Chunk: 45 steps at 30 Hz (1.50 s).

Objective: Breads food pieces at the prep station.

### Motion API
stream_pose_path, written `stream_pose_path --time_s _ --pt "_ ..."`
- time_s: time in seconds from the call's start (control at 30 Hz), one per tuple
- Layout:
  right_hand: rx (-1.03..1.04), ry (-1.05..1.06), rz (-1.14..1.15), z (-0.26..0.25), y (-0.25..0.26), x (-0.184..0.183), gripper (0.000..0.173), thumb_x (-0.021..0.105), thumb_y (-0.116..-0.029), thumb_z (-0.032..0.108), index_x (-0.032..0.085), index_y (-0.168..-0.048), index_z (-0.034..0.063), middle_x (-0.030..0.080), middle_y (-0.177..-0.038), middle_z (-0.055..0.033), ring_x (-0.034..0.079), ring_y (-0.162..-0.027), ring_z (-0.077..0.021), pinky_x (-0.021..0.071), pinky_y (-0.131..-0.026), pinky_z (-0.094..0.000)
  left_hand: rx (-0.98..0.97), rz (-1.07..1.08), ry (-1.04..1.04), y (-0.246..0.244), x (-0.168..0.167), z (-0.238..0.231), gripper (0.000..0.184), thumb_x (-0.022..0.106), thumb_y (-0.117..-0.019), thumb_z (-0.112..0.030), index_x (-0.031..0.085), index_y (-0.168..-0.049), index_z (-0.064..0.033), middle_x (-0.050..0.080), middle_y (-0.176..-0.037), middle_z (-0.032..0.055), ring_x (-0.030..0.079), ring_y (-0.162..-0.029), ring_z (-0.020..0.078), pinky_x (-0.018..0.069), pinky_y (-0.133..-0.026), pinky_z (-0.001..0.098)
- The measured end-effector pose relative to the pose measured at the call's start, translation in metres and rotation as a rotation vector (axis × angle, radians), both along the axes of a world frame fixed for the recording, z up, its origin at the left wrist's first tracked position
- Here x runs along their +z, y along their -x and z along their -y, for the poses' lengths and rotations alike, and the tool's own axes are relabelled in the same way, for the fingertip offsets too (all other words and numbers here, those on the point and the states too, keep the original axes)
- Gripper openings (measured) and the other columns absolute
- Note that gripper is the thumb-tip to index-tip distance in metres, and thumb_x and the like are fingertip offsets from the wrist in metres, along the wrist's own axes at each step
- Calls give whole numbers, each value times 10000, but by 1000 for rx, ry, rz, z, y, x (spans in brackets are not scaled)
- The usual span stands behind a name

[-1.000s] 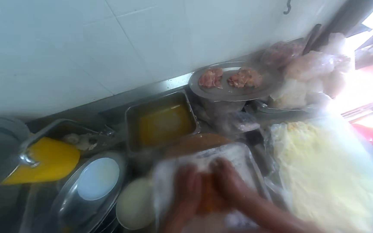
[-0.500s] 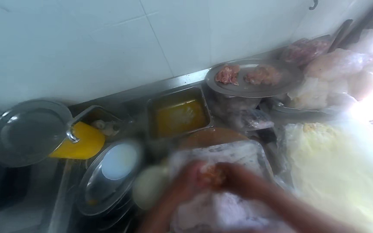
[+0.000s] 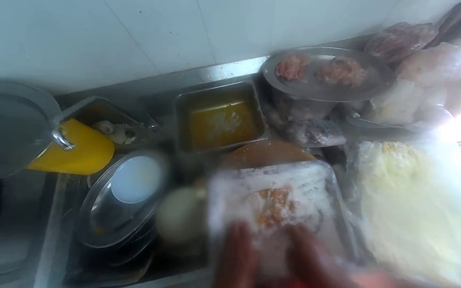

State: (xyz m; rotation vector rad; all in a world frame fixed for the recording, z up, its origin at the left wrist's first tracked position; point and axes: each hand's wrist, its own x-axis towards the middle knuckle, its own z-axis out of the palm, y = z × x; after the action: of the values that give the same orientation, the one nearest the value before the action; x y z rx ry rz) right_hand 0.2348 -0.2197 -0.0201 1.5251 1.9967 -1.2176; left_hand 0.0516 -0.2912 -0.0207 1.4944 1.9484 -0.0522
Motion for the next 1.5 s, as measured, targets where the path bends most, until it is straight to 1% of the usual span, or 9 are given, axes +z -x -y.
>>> stream_pose_path --time_s 0.17,0.3,0.53,0.67,0.77,0.9,1.03,1.2,1.5 --pt "-6 -189 -364 -39 32 11 563 700 -912 168 565 -1454 98 616 -1388 -148 639 -1223 -257 547 -1022 -436 -16 -37 -187 7 -8 -12 689 783 -819 -219 542 -1429 -8 531 -1440 248 559 -1290 411 516 -1021 531" --pt "425 -348 -185 -77 17 -20 716 775 -869 281 500 -1526 202 434 -1557 -208 399 -1438 -431 404 -1130 -607 -86 -66 -303 15 -27 -47 591 799 -797 -252 641 -1346 -101 628 -1343 154 561 -1280 382 479 -1038 574" --pt "214 46 -434 -112 -11 27 345 546 -1044 274 617 -1345 122 698 -1063 -131 684 -928 -266 563 -849 -519 199 582 -361 47 7 -49 420 621 -938 -186 629 -1301 23 696 -1199 146 683 -1096 179 570 -973 399" --pt "128 -44 -267 -109 -44 32 391 579 -1033 287 601 -1362 77 686 -1170 -203 677 -1072 -375 533 -914 -623 29 366 -160 40 12 -63 499 603 -969 -177 536 -1387 87 619 -1301 291 624 -1211 359 494 -1045 527" --pt "13 -248 -44 -108 -42 12 509 647 -964 328 585 -1415 100 581 -1388 -216 551 -1303 -410 486 -1031 -627 -45 0 -243 27 -10 -63 771 722 -904 -279 404 -1509 76 405 -1515 363 375 -1422 535 305 -1176 644" --pt "-84 -391 -151 -90 15 -33 544 634 -945 398 613 -1380 72 523 -1443 -226 504 -1343 -403 468 -1073 -579 96 118 -301 9 -32 -86 593 670 -928 -254 535 -1452 -13 464 -1513 257 428 -1415 422 361 -1174 562" --pt "277 -148 -295 -78 19 -11 430 605 -986 293 628 -1321 24 542 -1441 -226 510 -1357 -401 437 -1107 -594 177 420 -129 20 -15 -89 392 527 -993 -190 606 -1301 38 596 -1364 206 573 -1286 263 467 -1094 427" --pt "389 -128 -55 -84 -45 11 845 782 -859 441 426 -1567 146 340 -1595 -272 324 -1460 -500 350 -1131 -684 -146 106 -146 39 -9 -54 911 785 -793 -540 502 -1469 2 412 -1558 256 377 -1444 448 345 -1178 570" --pt "240 63 -324 -103 1 38 526 794 -886 264 588 -1315 40 665 -1165 -186 658 -1066 -330 537 -932 -558 39 419 -77 63 29 -87 615 796 -817 -201 585 -1375 -46 652 -1300 138 639 -1193 218 529 -1037 443"
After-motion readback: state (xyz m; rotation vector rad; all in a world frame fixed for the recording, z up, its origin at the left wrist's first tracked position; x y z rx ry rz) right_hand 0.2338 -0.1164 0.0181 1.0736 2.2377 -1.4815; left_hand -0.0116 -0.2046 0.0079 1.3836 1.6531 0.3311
